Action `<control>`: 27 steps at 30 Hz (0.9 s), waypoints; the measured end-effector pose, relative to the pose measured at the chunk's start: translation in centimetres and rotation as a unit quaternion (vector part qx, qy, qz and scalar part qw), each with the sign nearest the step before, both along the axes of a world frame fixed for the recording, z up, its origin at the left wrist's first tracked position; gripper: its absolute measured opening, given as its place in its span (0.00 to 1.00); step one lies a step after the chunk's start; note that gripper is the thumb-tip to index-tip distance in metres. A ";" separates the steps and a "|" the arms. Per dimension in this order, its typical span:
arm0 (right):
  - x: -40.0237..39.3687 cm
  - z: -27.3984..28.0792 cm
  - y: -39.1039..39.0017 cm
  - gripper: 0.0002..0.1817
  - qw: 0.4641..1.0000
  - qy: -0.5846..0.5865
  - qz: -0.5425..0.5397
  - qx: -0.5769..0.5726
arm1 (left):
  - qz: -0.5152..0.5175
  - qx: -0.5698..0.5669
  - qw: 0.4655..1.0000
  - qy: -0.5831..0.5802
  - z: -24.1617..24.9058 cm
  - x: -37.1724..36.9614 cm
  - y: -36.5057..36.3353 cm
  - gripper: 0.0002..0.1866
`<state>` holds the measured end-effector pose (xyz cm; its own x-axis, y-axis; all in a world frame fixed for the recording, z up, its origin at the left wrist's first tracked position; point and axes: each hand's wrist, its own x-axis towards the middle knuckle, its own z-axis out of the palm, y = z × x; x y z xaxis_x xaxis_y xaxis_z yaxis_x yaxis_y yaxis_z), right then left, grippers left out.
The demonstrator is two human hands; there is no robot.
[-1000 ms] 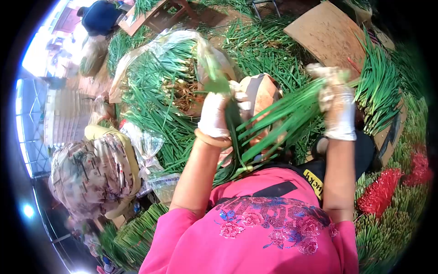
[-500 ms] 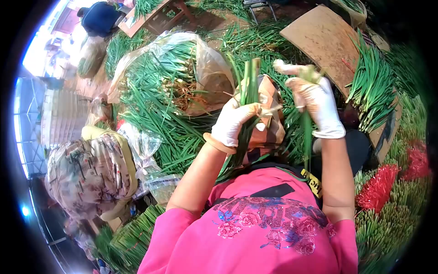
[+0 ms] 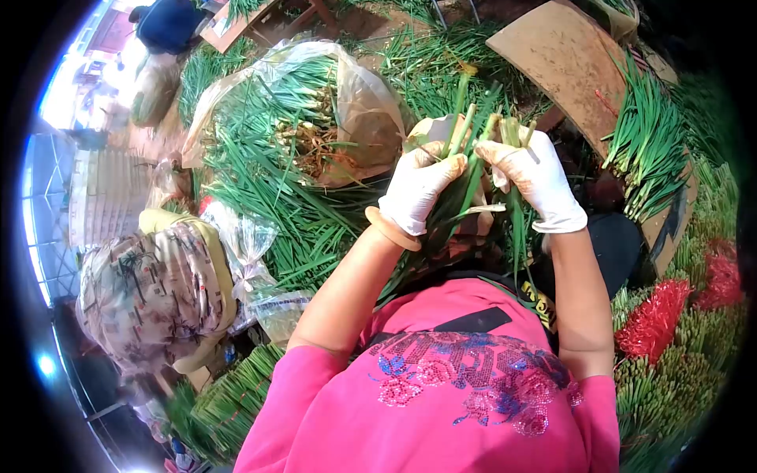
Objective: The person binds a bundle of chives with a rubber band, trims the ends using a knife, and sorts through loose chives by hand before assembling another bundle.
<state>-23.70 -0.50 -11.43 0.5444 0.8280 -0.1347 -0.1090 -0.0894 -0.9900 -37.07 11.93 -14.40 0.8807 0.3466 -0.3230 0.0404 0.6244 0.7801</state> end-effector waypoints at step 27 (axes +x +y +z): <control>4.0 9.2 -4.4 0.11 0.949 -0.224 -0.216 -0.060 | 0.098 -0.043 0.986 -0.130 -1.2 0.2 3.4 0.22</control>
<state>-19.66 -4.91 -2.26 0.8542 0.5080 0.1109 0.2674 -0.2463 -0.9316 -36.91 15.35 -15.56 0.8564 0.4992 -0.1315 -0.2814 0.6650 0.6918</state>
